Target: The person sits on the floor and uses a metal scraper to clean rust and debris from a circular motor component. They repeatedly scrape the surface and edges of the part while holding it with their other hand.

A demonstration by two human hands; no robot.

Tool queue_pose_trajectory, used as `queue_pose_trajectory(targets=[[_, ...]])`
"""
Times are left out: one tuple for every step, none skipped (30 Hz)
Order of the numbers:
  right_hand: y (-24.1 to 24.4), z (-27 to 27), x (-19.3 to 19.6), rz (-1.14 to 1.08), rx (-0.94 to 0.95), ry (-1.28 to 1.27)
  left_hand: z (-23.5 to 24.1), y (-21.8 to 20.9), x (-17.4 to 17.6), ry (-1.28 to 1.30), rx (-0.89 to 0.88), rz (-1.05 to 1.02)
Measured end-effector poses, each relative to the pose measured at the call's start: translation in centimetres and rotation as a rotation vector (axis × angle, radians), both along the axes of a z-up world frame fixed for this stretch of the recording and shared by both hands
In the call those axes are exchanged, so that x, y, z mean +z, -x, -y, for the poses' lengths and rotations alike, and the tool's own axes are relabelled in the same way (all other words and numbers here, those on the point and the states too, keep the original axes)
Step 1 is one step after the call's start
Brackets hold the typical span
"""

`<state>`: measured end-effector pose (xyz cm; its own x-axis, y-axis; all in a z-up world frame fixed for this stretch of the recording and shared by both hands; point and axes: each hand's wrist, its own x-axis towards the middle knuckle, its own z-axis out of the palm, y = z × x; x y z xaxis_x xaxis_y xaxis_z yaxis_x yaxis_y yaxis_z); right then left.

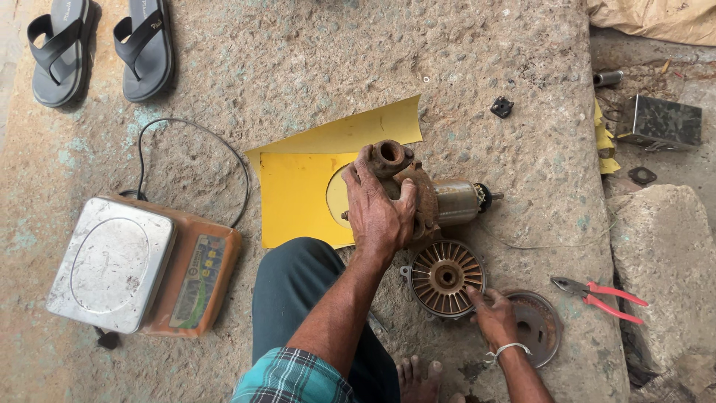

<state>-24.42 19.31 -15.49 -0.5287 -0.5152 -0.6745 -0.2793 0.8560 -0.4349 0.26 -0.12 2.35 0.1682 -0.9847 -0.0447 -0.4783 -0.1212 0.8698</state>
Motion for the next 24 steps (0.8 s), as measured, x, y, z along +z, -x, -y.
queue_pose_trajectory(targets=[[-0.2, -0.3, -0.4, 0.003, -0.022, -0.015, 0.0, -0.1, 0.1, -0.016, 0.003, 0.0], [-0.5, -0.5, -0.8, 0.005, -0.028, -0.017, 0.0, -0.2, 0.1, -0.031, 0.006, -0.001], [-0.7, -0.9, -1.1, 0.006, -0.037, -0.021, 0.0, -0.2, 0.2, -0.047, 0.006, -0.003], [-1.0, -1.2, -1.4, 0.007, -0.046, -0.024, 0.0, -0.2, 0.2, -0.053, 0.01, -0.001], [-1.1, -1.5, -1.5, 0.013, -0.043, -0.017, 0.0, -0.2, 0.2, -0.059, 0.01, 0.0], [-1.3, -1.8, -1.6, 0.019, -0.04, -0.011, 0.1, -0.2, 0.2, -0.065, 0.01, 0.001], [-1.5, -2.0, -1.6, 0.023, -0.04, -0.004, 0.0, -0.2, 0.1, -0.044, 0.009, 0.0], [-1.6, -2.3, -1.6, 0.043, -0.051, 0.0, -0.1, -0.2, 0.1, -0.024, 0.008, -0.001], [-1.6, -2.3, -1.5, 0.061, -0.062, 0.006, -0.1, -0.1, 0.1, -0.001, 0.007, -0.005], [-1.6, -2.3, -1.4, 0.079, -0.072, 0.012, -0.1, -0.1, 0.1, -0.006, 0.007, -0.002], [-1.7, -2.2, -1.4, 0.094, -0.084, 0.016, -0.1, -0.1, 0.1, -0.012, 0.009, 0.002], [-1.8, -2.2, -1.3, 0.109, -0.096, 0.021, -0.1, -0.1, 0.1, -0.017, 0.01, 0.006], [-2.0, -2.1, -1.3, 0.126, -0.107, 0.025, -0.1, -0.2, 0.1, -0.022, 0.011, 0.001], [-2.2, -2.0, -1.3, 0.133, -0.103, 0.031, -0.1, -0.3, 0.1, -0.027, 0.013, -0.004], [-2.2, -2.1, -1.2, 0.137, -0.103, 0.036, -0.1, -0.3, 0.0, -0.033, 0.011, -0.011], [-2.3, -2.1, -1.2, 0.141, -0.103, 0.041, 0.0, -0.3, 0.0, -0.024, 0.009, -0.007], [-2.2, -2.2, -1.1, 0.12, -0.099, 0.005, 0.0, -0.3, 0.0, -0.015, 0.005, -0.004], [-2.1, -2.2, -0.9, 0.099, -0.095, -0.031, 0.0, -0.2, -0.1, -0.005, 0.002, -0.002], [-2.2, -2.3, -0.8, 0.083, -0.089, -0.068, 0.0, -0.1, -0.1, -0.01, 0.006, -0.001], [-2.2, -2.3, -0.7, 0.092, -0.1, -0.05, 0.0, 0.0, -0.1, -0.015, 0.009, 0.0], [-2.4, -2.2, -0.7, 0.105, -0.107, -0.031, 0.0, -0.1, -0.1, -0.018, 0.016, 0.006], [-2.6, -2.1, -0.7, 0.119, -0.114, -0.013, 0.0, -0.2, -0.1, -0.027, 0.014, 0.008], [-2.7, -2.0, -0.7, 0.128, -0.135, -0.024, 0.0, -0.2, -0.1, -0.036, 0.013, 0.01], [-2.7, -1.9, -0.8, 0.136, -0.155, -0.035, 0.0, -0.2, -0.1, -0.045, 0.011, 0.012]])
